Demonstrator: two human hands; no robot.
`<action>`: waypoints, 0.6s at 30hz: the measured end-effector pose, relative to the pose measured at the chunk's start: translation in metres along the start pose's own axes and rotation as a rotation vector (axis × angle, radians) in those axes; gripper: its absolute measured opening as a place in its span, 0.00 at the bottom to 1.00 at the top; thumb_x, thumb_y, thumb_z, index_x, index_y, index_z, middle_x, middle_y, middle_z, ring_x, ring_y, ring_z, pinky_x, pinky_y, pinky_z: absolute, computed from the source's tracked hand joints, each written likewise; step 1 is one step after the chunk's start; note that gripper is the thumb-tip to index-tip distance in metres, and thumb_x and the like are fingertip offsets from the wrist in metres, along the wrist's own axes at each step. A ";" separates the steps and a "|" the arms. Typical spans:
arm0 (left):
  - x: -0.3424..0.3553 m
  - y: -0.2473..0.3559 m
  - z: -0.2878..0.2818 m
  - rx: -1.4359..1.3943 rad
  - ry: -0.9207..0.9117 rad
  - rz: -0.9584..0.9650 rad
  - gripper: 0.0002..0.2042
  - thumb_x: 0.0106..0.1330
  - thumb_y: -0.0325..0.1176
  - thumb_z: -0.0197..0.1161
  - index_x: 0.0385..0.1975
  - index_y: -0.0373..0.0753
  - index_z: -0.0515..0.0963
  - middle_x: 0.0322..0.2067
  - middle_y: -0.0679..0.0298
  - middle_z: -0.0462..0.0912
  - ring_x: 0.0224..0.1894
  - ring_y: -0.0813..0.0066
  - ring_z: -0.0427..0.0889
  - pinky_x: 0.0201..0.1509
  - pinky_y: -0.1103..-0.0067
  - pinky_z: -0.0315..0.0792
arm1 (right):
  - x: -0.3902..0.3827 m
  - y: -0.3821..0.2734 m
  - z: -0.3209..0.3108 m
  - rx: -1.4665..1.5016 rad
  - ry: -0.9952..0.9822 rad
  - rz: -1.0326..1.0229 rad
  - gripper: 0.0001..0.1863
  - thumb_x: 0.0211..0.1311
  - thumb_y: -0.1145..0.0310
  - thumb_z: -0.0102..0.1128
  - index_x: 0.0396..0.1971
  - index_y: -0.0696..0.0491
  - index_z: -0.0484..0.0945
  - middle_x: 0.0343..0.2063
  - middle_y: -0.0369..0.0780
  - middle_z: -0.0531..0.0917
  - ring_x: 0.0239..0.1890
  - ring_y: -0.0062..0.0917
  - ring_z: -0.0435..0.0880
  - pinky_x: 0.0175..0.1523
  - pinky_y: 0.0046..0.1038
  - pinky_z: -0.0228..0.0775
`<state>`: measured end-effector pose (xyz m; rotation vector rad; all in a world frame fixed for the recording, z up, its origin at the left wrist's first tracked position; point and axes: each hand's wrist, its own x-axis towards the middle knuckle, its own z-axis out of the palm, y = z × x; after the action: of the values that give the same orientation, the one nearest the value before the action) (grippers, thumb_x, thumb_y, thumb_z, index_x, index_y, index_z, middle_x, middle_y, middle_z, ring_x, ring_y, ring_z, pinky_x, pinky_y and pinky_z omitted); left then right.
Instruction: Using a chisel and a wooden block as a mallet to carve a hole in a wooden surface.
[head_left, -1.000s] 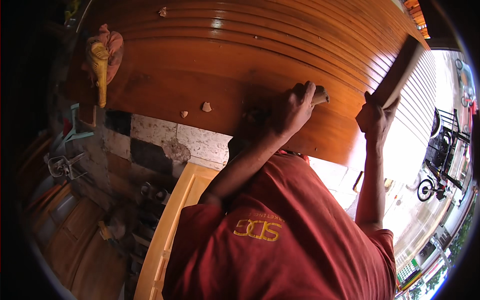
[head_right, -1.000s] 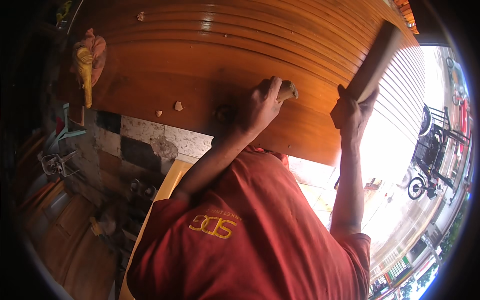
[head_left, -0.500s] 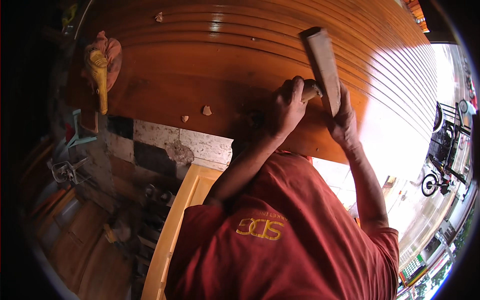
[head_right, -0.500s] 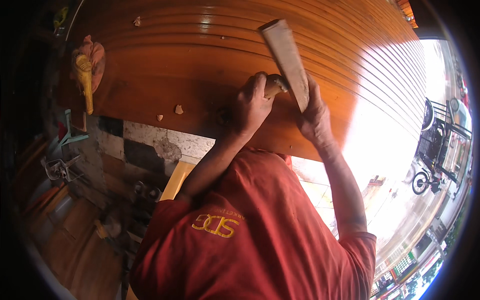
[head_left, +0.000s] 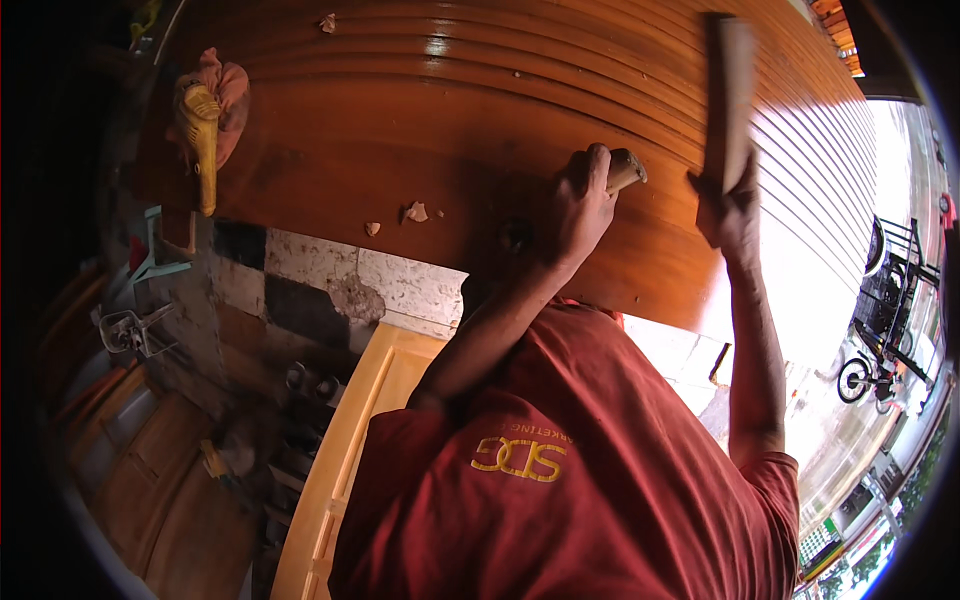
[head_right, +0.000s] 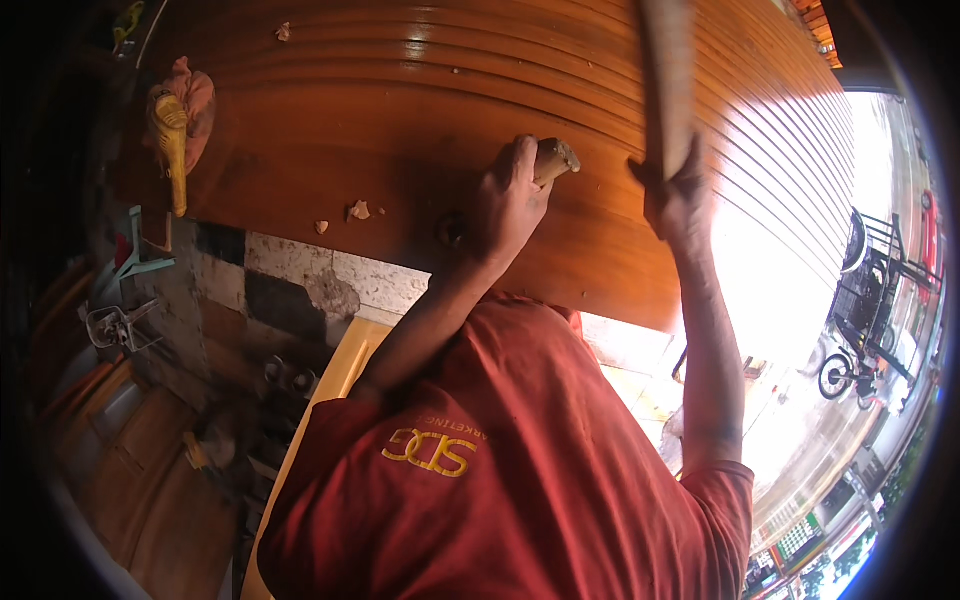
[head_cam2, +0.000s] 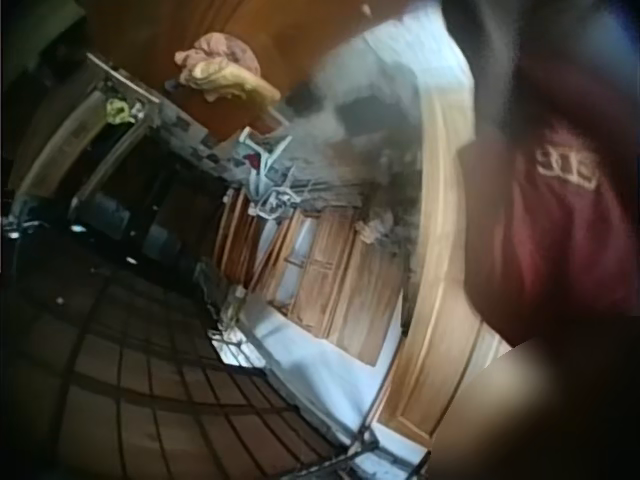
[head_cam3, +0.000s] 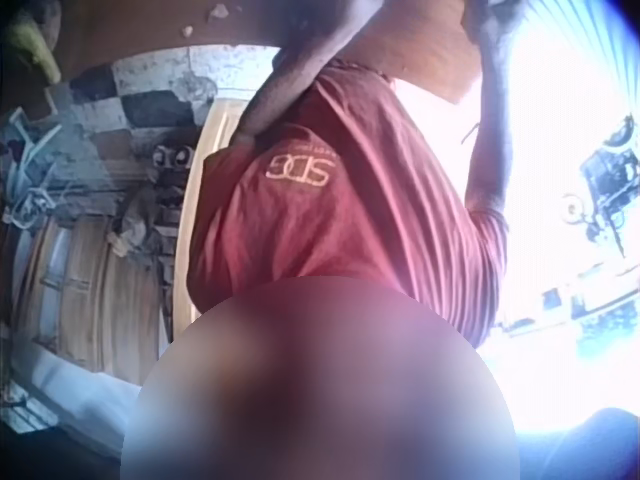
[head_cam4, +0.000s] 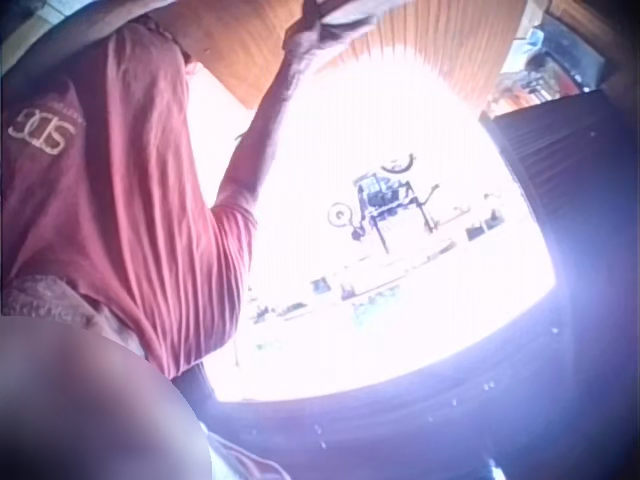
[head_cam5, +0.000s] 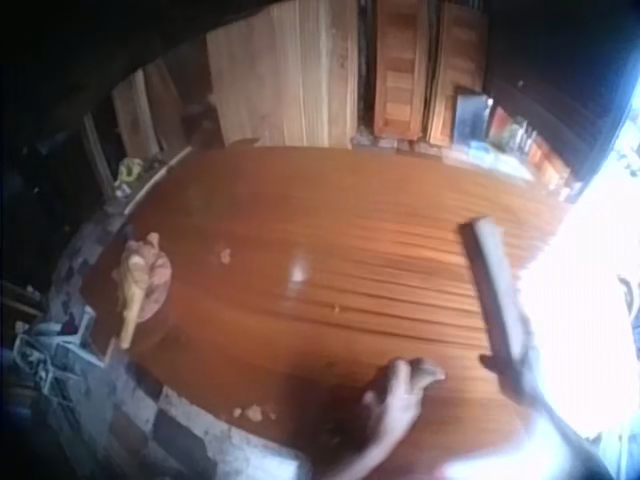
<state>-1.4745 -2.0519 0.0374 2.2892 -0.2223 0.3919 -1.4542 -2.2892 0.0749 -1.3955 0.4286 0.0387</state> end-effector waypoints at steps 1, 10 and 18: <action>0.000 -0.001 0.001 0.004 0.001 -0.003 0.17 0.61 0.28 0.74 0.46 0.39 0.73 0.33 0.53 0.82 0.32 0.47 0.85 0.33 0.61 0.78 | 0.002 -0.009 0.001 -0.304 -0.006 -0.141 0.34 0.61 0.81 0.68 0.67 0.49 0.68 0.54 0.37 0.85 0.41 0.30 0.87 0.56 0.43 0.79; 0.055 -0.004 -0.065 -0.627 0.032 -0.509 0.10 0.60 0.24 0.71 0.40 0.45 0.82 0.28 0.61 0.89 0.30 0.57 0.90 0.33 0.67 0.81 | -0.051 0.002 -0.016 -0.639 -0.110 -0.256 0.44 0.60 0.75 0.74 0.75 0.49 0.61 0.60 0.44 0.80 0.59 0.32 0.81 0.58 0.35 0.76; -0.019 0.045 -0.016 -0.141 -0.342 0.354 0.24 0.48 0.32 0.79 0.46 0.48 0.79 0.30 0.64 0.85 0.33 0.60 0.89 0.31 0.65 0.82 | -0.098 -0.008 -0.033 -0.352 0.154 -0.217 0.46 0.54 0.82 0.68 0.75 0.55 0.60 0.59 0.41 0.73 0.61 0.26 0.71 0.62 0.31 0.68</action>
<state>-1.5085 -2.0699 0.0717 2.1638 -0.8089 0.1499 -1.5517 -2.3005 0.1097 -1.7936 0.4083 -0.1790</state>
